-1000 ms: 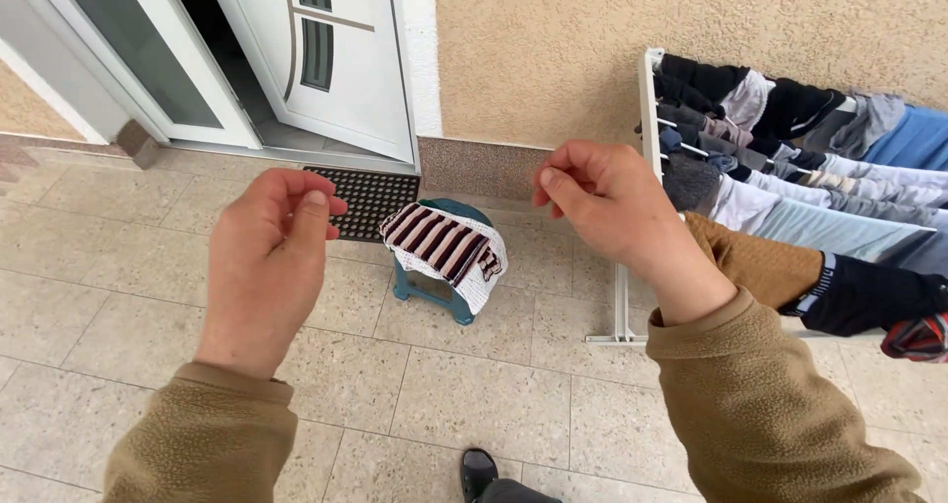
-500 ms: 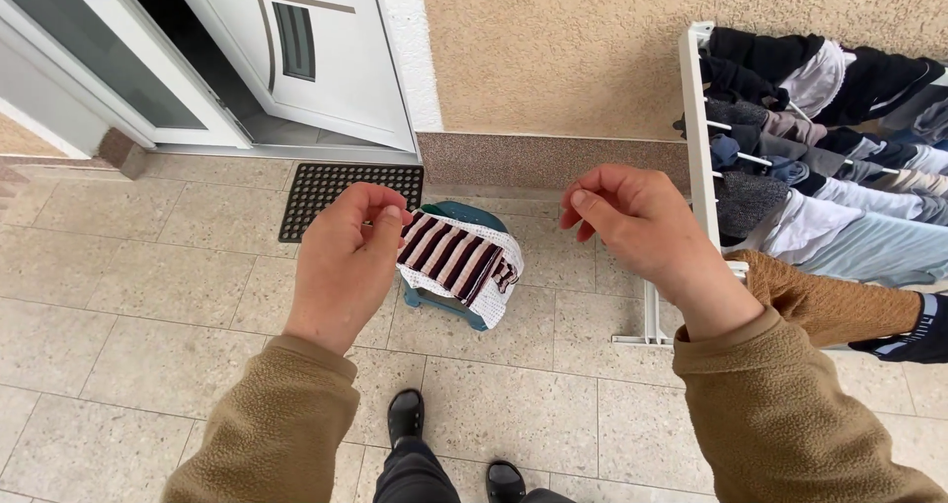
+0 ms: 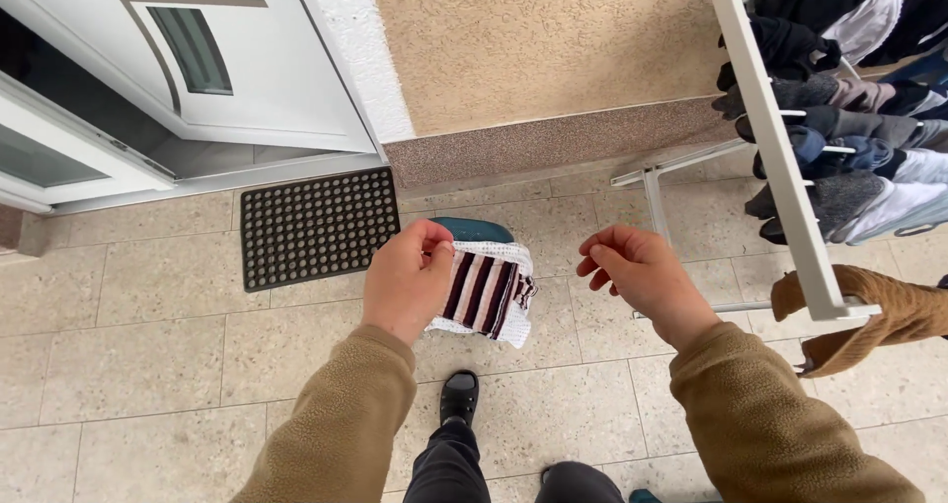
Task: Hanging wet laundry on a drying rack and clothesline using clothespins
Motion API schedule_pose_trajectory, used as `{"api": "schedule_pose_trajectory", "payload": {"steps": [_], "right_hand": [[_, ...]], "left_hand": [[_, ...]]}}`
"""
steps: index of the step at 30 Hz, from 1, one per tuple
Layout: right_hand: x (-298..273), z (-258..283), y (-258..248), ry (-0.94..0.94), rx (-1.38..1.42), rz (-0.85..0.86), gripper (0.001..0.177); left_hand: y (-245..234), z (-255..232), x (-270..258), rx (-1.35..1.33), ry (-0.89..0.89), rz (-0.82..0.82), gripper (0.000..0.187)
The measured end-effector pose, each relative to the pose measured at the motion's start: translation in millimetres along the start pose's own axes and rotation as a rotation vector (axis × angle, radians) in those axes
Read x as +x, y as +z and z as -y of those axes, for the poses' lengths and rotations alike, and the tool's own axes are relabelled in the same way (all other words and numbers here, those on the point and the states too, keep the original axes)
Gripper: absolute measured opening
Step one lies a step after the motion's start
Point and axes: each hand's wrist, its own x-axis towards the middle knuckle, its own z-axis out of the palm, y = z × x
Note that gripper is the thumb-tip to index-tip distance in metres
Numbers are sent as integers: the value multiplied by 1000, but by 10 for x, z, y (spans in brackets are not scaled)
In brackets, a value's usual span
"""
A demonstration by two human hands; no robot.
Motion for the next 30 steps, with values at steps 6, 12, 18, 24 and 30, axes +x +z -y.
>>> {"api": "schedule_pose_trajectory", "payload": {"steps": [6, 12, 18, 24, 30], "right_hand": [[403, -632, 501, 245, 122, -77, 18], [644, -1276, 672, 469, 118, -97, 20], [1078, -1733, 823, 596, 101, -132, 22], [1358, -2406, 1160, 696, 44, -72, 21], [1407, -3329, 1539, 796, -43, -62, 36]], "left_hand": [[114, 405, 468, 158, -94, 142, 18], [604, 1002, 668, 238, -219, 297, 17], [1166, 1526, 827, 390, -229, 442, 15], [1657, 1931, 867, 562, -183, 593, 21], [1973, 2279, 874, 664, -131, 662, 25]]}}
